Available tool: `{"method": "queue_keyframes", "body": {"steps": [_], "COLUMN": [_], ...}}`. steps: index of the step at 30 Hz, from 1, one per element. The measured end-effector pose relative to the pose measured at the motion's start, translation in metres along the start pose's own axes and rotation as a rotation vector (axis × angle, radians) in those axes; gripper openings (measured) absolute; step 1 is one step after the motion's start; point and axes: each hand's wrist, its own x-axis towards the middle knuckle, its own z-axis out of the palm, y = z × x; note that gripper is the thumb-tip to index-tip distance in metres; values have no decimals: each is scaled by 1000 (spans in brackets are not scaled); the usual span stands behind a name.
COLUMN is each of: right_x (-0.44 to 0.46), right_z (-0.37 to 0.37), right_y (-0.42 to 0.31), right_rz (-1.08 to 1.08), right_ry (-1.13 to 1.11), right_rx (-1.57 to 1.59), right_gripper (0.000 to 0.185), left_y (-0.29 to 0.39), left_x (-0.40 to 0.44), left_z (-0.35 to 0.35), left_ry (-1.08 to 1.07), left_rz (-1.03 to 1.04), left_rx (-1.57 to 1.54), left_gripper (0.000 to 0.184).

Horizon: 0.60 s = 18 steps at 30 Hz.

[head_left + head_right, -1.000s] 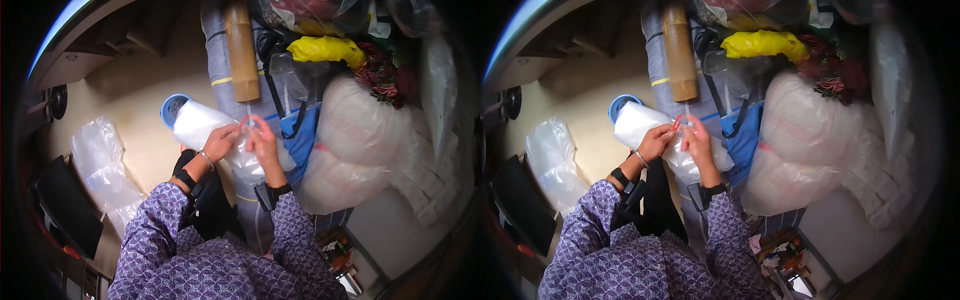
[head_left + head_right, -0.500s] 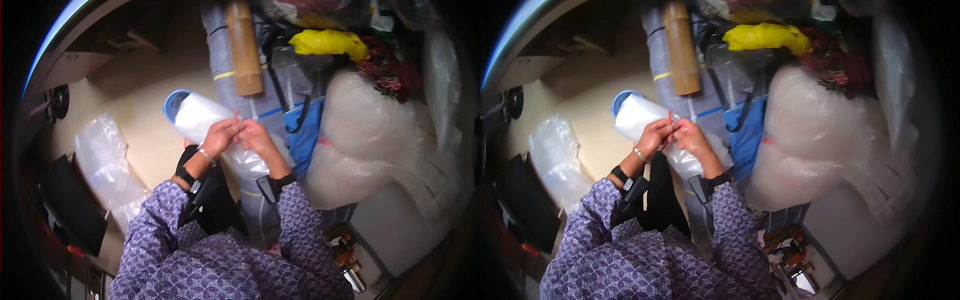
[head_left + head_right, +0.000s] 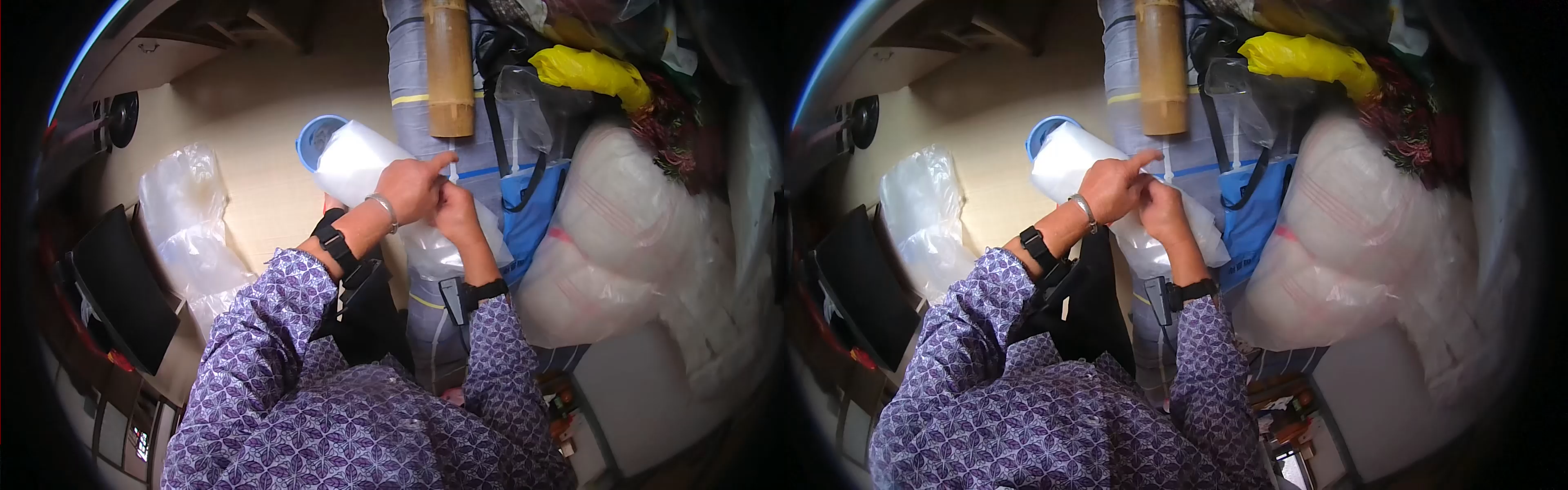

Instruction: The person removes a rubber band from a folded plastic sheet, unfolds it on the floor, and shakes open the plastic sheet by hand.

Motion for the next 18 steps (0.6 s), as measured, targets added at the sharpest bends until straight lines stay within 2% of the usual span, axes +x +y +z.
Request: {"method": "queue_keyframes", "body": {"steps": [2, 5, 6, 10, 12, 13, 16, 18], "right_x": [0, -1, -1, -6, -6, -9, -6, -7], "right_z": [-4, -8, -6, -4, -2, 1, 11, 7], "right_y": [2, 13, 10, 13, 13, 12, 20, 26], "right_rz": [56, 196, 183, 174, 171, 135, 87, 74], "right_ry": [20, -72, -55, -17, -7, 21, 114, 64], "right_rx": [203, 256, 261, 388, 411, 483, 484, 424], "right_gripper": [12, 8, 7, 4, 4, 4, 7, 3], "left_y": [-1, -18, -20, -21, -20, -22, -33, -35], "left_x": [-4, -19, -22, -29, -31, -29, -33, -34], "left_z": [3, 10, 10, 19, 26, 28, 36, 35], "left_ry": [21, -18, -113, -44, 81, -12, 104, 117], "left_rz": [-54, -105, -107, -99, -24, -77, 32, 55], "left_rx": [-154, -346, -391, -325, -187, -206, -206, -175], "left_gripper": [41, 47, 51, 45, 45, 44, 33, 32]}}
